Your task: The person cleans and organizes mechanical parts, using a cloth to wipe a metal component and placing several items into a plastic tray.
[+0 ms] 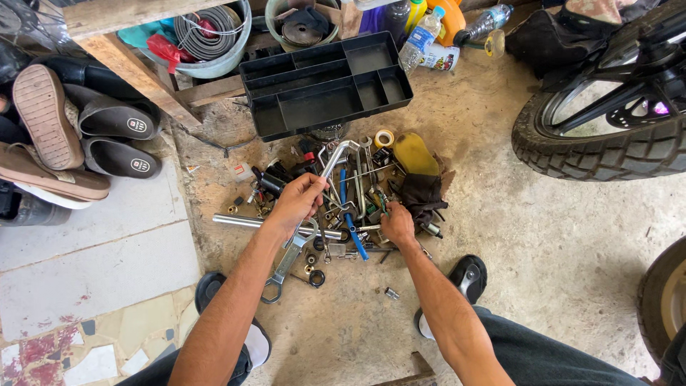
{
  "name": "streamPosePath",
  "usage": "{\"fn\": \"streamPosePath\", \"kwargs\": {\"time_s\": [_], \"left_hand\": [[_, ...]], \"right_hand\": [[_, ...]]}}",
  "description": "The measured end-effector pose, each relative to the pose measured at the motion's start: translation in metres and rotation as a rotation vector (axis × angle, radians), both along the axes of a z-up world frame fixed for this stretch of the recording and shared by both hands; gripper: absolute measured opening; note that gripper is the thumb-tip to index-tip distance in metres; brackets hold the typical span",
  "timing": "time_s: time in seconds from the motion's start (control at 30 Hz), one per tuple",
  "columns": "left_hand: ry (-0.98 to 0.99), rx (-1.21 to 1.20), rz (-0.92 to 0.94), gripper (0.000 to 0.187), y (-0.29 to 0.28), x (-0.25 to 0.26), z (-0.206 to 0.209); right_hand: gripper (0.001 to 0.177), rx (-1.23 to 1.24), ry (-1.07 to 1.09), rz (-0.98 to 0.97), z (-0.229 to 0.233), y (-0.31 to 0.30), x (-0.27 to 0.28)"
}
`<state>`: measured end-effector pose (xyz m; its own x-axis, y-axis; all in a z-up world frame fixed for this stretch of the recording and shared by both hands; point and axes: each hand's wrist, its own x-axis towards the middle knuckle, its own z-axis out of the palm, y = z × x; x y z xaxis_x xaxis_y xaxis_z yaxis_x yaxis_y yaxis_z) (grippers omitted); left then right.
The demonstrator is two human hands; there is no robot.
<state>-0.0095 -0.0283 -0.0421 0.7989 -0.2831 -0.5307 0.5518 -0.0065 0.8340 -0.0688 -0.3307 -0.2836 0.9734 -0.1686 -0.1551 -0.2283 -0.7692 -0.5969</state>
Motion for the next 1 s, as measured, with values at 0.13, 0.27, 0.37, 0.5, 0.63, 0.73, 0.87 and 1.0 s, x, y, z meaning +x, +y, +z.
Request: {"fn": "streamPosePath", "kwargs": {"time_s": [0.13,0.27,0.37,0.5,0.63,0.73,0.87,1.0], "left_hand": [[-0.020,0.011,0.008,0.023,-0.003,0.003,0.013],[-0.063,0.005,0.018,0.021,-0.006,0.012,0.038],[-0.105,-0.007,0.025,0.022,-0.010,0.017,0.058],[-0.222,0.016,0.027,0.021,-0.016,0.025,0.089],[-0.294,0.025,0.019,0.023,-0.022,0.031,0.124],[-0.358,0.156,0.018,0.024,-0.021,0.030,0.142],[-0.420,0.135,0.020,0.024,-0.017,0.020,0.158],[-0.355,0.087,0.024,0.022,-0.007,0.001,0.164]], "right_hand": [[0.025,0.042,-0.095,-0.072,0.002,-0.014,0.005],[0.019,0.093,-0.049,-0.187,0.067,-0.012,0.019],[0.022,0.289,-0.183,-0.319,0.137,0.002,0.040],[0.032,0.475,-0.491,-0.268,0.228,0.024,0.069],[0.032,0.684,-0.703,-0.047,0.311,0.044,0.090],[0.033,0.709,-0.688,0.024,0.363,0.057,0.093],[0.033,0.685,-0.630,0.073,0.406,0.064,0.076],[0.032,0.583,-0.559,0.134,0.408,0.071,0.047]]}}
